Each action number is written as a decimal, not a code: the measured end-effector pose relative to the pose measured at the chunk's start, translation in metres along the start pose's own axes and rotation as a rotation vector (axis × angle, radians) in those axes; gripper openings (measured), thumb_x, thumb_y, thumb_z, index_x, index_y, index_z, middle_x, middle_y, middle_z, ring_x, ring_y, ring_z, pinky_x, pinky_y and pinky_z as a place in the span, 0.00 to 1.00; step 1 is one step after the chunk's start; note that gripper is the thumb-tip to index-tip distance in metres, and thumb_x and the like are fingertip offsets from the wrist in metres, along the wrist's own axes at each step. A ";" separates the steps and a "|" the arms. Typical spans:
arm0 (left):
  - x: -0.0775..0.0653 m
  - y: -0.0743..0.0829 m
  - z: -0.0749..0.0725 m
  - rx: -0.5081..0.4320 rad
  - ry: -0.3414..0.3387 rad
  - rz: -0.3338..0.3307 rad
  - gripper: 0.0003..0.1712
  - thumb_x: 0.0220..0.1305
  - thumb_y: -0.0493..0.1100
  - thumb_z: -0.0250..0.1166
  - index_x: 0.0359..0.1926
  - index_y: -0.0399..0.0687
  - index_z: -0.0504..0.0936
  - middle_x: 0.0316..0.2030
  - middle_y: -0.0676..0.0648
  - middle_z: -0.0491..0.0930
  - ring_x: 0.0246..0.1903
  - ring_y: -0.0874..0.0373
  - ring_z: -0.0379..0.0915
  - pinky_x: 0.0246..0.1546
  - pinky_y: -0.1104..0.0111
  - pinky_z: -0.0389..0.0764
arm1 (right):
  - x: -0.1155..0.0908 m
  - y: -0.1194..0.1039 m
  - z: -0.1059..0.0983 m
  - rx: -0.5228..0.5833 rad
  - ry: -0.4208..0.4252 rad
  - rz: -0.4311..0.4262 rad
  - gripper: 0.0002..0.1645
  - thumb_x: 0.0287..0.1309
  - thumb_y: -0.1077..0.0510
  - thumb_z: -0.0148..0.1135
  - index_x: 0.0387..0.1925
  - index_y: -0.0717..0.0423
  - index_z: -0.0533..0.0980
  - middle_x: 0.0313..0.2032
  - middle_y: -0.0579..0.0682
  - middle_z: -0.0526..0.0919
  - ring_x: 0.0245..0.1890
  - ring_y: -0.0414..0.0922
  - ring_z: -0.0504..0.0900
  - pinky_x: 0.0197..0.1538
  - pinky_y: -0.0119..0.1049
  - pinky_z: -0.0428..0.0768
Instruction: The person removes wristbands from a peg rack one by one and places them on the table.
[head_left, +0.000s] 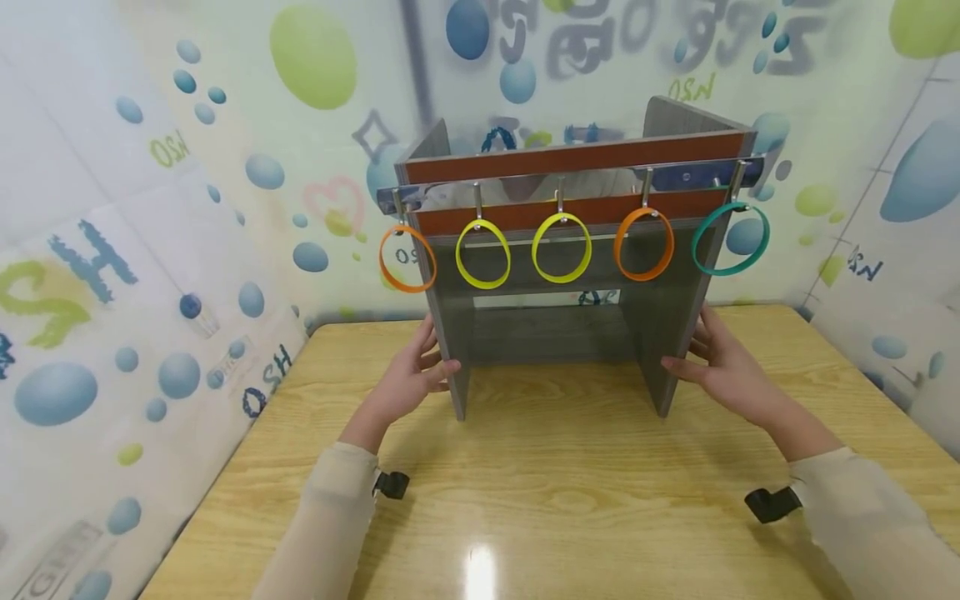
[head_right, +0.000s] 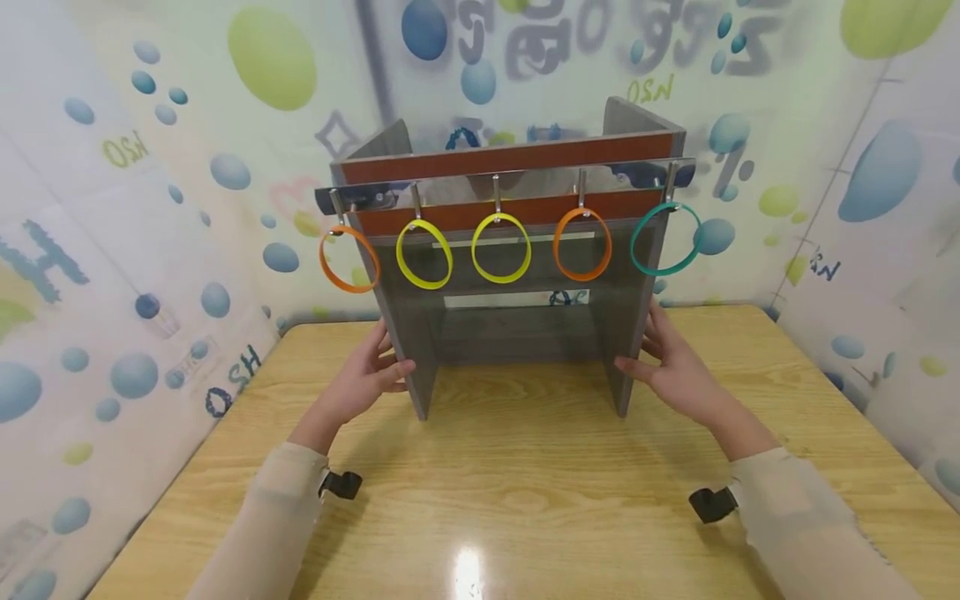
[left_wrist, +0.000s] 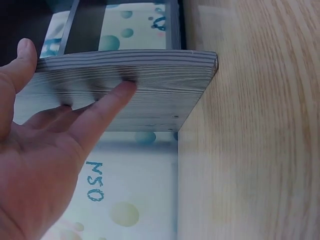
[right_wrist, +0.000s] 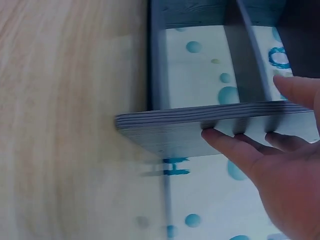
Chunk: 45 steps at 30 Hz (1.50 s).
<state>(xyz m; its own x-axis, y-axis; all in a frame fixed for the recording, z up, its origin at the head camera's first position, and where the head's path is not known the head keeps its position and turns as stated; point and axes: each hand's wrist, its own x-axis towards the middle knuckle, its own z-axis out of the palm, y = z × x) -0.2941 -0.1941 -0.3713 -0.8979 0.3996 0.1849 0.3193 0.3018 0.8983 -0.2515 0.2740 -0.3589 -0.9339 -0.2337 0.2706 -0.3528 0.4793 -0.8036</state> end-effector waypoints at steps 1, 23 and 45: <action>-0.001 0.000 0.000 0.006 0.000 -0.001 0.55 0.78 0.40 0.64 0.83 0.92 0.40 0.86 0.50 0.49 0.78 0.31 0.62 0.54 0.43 0.89 | 0.001 -0.003 -0.002 -0.013 0.007 0.008 0.64 0.73 0.58 0.68 0.86 0.25 0.33 0.82 0.69 0.55 0.75 0.82 0.61 0.60 0.37 0.86; -0.001 0.002 0.003 0.003 0.010 -0.025 0.55 0.79 0.41 0.63 0.81 0.95 0.39 0.86 0.50 0.50 0.78 0.32 0.62 0.52 0.43 0.89 | -0.002 -0.050 -0.033 0.280 0.250 -0.121 0.33 0.78 0.62 0.59 0.79 0.48 0.65 0.67 0.43 0.81 0.56 0.26 0.82 0.51 0.17 0.84; -0.001 0.000 0.002 -0.025 0.009 -0.027 0.54 0.79 0.42 0.64 0.81 0.96 0.41 0.86 0.52 0.51 0.78 0.34 0.62 0.54 0.42 0.88 | -0.006 -0.068 -0.023 0.984 0.368 -0.412 0.16 0.71 0.81 0.52 0.54 0.77 0.80 0.34 0.57 0.90 0.36 0.48 0.88 0.44 0.32 0.88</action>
<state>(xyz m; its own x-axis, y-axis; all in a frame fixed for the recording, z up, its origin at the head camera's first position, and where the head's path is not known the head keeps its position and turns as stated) -0.2926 -0.1929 -0.3723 -0.9089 0.3834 0.1638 0.2872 0.2909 0.9126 -0.2231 0.2621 -0.2933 -0.7743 0.1219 0.6210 -0.5912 -0.4894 -0.6411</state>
